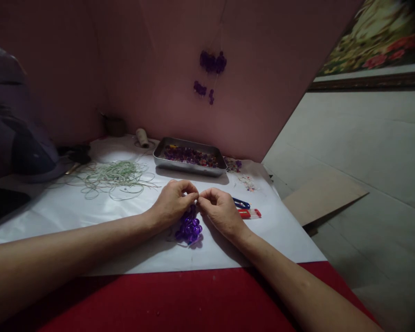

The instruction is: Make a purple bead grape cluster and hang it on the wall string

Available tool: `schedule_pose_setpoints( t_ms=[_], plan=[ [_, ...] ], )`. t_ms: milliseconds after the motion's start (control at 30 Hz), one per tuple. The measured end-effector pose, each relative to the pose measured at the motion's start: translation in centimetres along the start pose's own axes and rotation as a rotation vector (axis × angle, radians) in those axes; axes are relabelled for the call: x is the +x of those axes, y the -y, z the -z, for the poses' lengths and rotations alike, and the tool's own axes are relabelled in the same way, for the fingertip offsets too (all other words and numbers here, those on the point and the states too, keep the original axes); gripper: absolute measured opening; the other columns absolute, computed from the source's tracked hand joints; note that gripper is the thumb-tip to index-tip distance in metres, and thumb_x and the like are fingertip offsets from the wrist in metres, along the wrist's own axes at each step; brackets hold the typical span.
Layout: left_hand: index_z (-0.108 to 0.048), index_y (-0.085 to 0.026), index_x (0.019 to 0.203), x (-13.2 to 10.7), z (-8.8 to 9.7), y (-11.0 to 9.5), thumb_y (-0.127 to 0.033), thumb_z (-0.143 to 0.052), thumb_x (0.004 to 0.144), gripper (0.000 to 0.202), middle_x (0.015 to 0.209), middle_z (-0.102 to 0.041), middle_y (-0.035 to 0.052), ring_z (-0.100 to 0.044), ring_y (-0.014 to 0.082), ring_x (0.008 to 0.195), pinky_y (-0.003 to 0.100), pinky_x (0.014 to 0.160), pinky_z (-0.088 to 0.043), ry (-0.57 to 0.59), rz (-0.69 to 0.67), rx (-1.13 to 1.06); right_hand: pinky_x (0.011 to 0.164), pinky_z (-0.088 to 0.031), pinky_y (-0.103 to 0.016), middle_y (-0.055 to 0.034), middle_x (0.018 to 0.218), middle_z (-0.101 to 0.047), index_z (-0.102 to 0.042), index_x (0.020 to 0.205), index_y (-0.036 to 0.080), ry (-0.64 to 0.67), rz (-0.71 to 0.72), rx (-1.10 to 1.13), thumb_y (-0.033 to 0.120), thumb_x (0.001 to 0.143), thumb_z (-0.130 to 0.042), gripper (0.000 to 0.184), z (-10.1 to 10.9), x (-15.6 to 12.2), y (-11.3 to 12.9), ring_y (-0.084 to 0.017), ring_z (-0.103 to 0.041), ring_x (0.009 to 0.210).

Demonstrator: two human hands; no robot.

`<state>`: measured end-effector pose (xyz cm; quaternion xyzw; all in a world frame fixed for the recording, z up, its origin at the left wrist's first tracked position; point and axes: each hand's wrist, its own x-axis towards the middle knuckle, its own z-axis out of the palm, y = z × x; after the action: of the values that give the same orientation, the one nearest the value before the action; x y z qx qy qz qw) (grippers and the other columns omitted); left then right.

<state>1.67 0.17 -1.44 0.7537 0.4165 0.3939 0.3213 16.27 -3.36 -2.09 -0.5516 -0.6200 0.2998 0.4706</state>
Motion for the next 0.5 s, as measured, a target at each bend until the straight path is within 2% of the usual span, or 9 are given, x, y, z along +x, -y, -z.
schedule_pose_setpoints(
  t_ms=[233,500],
  plan=[
    [-0.060,-0.017,0.065,-0.09,-0.05,-0.36,-0.018,-0.052,0.072,0.011,0.063,-0.061,0.0021,-0.054,0.0143,0.059,0.027,0.057,-0.043,-0.027,0.049,0.026,0.056,-0.044,-0.030,-0.0007,0.055,-0.059,-0.057,0.067,0.019,-0.018,-0.029,0.046,0.025,0.073,-0.056,0.009,-0.09,0.16,-0.37,-0.015,-0.055,0.053],
    [-0.064,-0.017,0.071,-0.08,-0.05,-0.07,-0.022,-0.056,0.074,0.010,0.071,-0.065,0.0035,-0.056,0.0157,0.067,0.029,0.062,-0.046,-0.025,0.008,-0.011,0.057,-0.043,-0.030,-0.0024,0.059,-0.061,-0.057,0.065,0.018,-0.001,-0.015,0.027,0.028,0.074,-0.058,0.013,0.01,0.17,-0.42,-0.015,-0.054,0.056]
  ],
)
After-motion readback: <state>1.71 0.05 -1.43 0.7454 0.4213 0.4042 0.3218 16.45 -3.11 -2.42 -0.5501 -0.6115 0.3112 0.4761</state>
